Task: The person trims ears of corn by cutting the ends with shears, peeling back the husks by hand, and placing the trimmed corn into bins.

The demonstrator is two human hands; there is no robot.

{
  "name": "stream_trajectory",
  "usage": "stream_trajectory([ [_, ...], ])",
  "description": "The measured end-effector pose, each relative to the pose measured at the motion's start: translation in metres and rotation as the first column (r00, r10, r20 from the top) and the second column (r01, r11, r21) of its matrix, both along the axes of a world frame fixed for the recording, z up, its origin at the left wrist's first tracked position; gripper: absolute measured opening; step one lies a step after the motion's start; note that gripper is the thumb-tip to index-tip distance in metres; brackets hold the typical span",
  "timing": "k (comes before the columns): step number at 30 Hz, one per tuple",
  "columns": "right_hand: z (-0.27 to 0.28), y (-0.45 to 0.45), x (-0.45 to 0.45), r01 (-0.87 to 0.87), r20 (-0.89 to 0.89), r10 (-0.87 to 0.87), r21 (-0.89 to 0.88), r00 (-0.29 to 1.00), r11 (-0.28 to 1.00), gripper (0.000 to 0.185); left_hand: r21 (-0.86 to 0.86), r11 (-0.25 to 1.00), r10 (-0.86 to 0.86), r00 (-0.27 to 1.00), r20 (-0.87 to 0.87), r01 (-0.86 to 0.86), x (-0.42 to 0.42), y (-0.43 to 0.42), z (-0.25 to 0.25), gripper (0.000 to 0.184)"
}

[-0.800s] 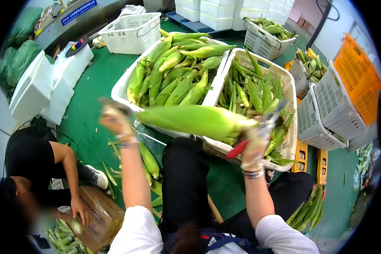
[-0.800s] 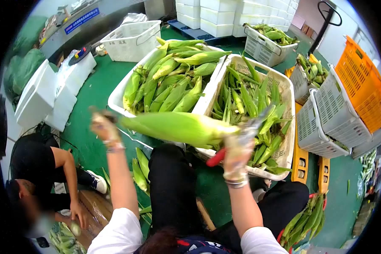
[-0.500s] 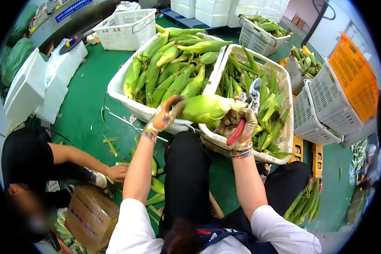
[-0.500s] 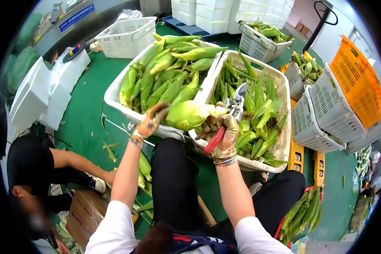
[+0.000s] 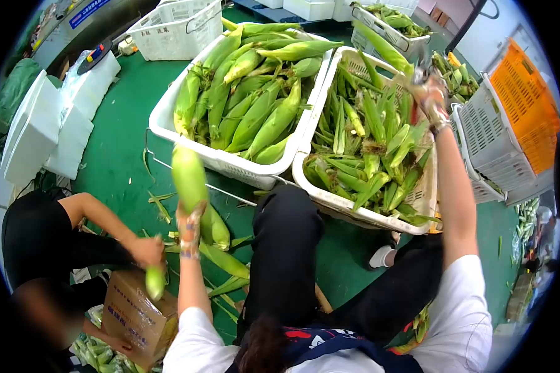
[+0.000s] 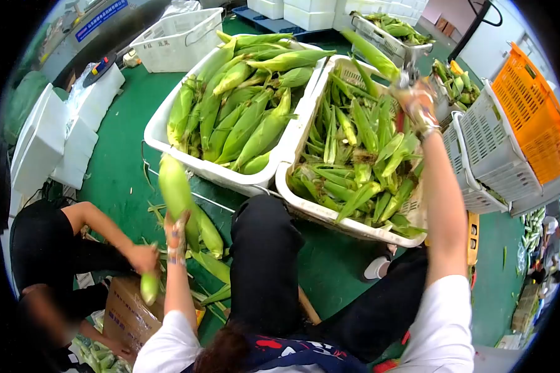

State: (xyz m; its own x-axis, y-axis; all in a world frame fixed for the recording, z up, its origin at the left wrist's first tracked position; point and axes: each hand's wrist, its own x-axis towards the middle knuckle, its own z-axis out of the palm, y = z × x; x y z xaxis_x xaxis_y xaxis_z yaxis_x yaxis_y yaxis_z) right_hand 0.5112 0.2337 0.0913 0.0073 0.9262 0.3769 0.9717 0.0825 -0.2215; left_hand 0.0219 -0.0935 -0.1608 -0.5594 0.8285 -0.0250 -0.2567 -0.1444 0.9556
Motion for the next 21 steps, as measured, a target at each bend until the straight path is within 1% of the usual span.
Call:
stream_trajectory([
  [1,-0.030,0.029,0.037,-0.019,0.135,0.026,-0.052,0.991,0.998,0.061,-0.037,0.977,0.211,0.970,0.123,-0.208,0.002,-0.027,-0.011,0.054],
  [2,-0.034,0.004,0.034,0.092,0.251,-0.053,-0.148,0.967,0.985,0.077,-0.147,0.979,0.132,0.988,-0.078,-0.142,-0.006,-0.046,-0.011,0.062],
  [3,-0.041,-0.017,0.035,0.211,0.376,-0.114,-0.227,0.919,0.951,0.094,-0.038,0.974,0.228,0.949,0.218,-0.225,-0.026,-0.075,-0.071,0.058],
  [4,-0.067,-0.020,0.051,0.182,0.314,-0.130,-0.145,0.940,0.972,0.085,-0.187,0.938,0.330,0.915,0.233,-0.291,-0.023,-0.085,-0.079,0.055],
  [5,-0.077,-0.033,0.048,0.064,0.105,-0.055,-0.085,0.993,0.994,0.071,-0.246,0.920,0.349,0.923,0.162,-0.305,-0.022,-0.095,-0.091,0.051],
  [6,-0.090,-0.034,0.047,0.153,-0.075,-0.188,-0.332,0.979,0.931,0.059,-0.304,0.897,0.362,0.928,0.092,-0.320,-0.021,-0.106,-0.102,0.048],
  [7,-0.145,-0.004,0.080,0.295,-0.149,-0.401,-0.464,0.904,0.835,0.051,-0.273,0.919,0.284,0.958,-0.049,-0.286,-0.024,-0.110,-0.118,0.046],
  [8,-0.169,-0.009,0.078,0.021,-0.650,-0.362,-0.470,0.668,0.882,0.051,-0.519,0.783,0.285,0.939,-0.190,-0.343,-0.017,-0.101,-0.105,0.045],
  [9,-0.202,0.007,0.089,0.066,-0.649,-0.481,-0.554,0.590,0.830,0.054,-0.554,0.732,0.335,0.918,-0.213,-0.396,-0.031,-0.106,-0.140,0.049],
  [10,-0.203,-0.003,0.065,0.149,-0.550,-0.411,-0.458,0.726,0.876,0.059,-0.587,0.677,0.383,0.893,-0.235,-0.445,-0.044,-0.111,-0.177,0.053],
  [11,-0.228,-0.001,0.073,0.109,-0.454,-0.309,-0.414,0.836,0.904,0.065,-0.766,0.385,0.298,0.855,-0.425,-0.515,-0.042,-0.095,-0.175,0.056],
  [12,-0.254,0.002,0.082,0.070,-0.341,-0.202,-0.363,0.918,0.929,0.070,-0.804,0.231,0.311,0.824,-0.473,-0.548,-0.033,-0.077,-0.156,0.061],
  [13,-0.236,-0.015,0.063,-0.021,-0.233,-0.082,-0.411,0.969,0.911,0.076,-0.811,0.261,0.297,0.843,-0.449,-0.524,-0.041,-0.073,-0.176,0.060],
  [14,-0.211,-0.035,0.038,-0.113,-0.133,0.059,-0.453,0.989,0.884,0.082,-0.801,0.237,0.319,0.823,-0.471,-0.550,-0.037,-0.061,-0.169,0.059],
  [15,-0.186,-0.055,0.013,-0.204,-0.053,0.205,-0.488,0.977,0.849,0.089,-0.789,0.213,0.334,0.802,-0.495,-0.576,-0.031,-0.046,-0.161,0.058],
  [16,-0.214,-0.074,0.019,-0.273,0.157,0.330,-0.302,0.931,0.913,0.084,-0.688,0.394,0.365,0.791,-0.492,-0.610,-0.028,-0.037,-0.161,0.060],
  [17,-0.160,-0.100,-0.026,-0.429,-0.041,0.466,-0.467,0.884,0.773,0.068,-0.751,0.316,0.244,0.815,-0.526,-0.580,-0.039,-0.033,-0.180,0.061],
  [18,-0.155,-0.107,-0.044,-0.609,-0.015,0.679,-0.455,0.734,0.650,0.053,-0.755,0.272,0.100,0.798,-0.594,-0.597,-0.045,-0.022,-0.172,0.060],
  [19,-0.176,-0.114,-0.044,-0.681,-0.047,0.725,-0.390,0.687,0.619,0.048,-0.753,0.229,-0.045,0.766,-0.641,-0.617,-0.047,-0.001,-0.159,0.059],
  [20,-0.187,-0.114,-0.046,-0.723,-0.039,0.790,-0.431,0.612,0.540,0.050,-0.653,0.283,-0.006,0.679,-0.734,-0.703,-0.044,0.016,-0.135,0.056],
  [21,-0.199,-0.110,-0.048,-0.755,-0.028,0.848,-0.470,0.530,0.456,0.052,-0.393,0.448,0.111,0.486,-0.867,-0.803,-0.039,0.033,-0.112,0.054],
])
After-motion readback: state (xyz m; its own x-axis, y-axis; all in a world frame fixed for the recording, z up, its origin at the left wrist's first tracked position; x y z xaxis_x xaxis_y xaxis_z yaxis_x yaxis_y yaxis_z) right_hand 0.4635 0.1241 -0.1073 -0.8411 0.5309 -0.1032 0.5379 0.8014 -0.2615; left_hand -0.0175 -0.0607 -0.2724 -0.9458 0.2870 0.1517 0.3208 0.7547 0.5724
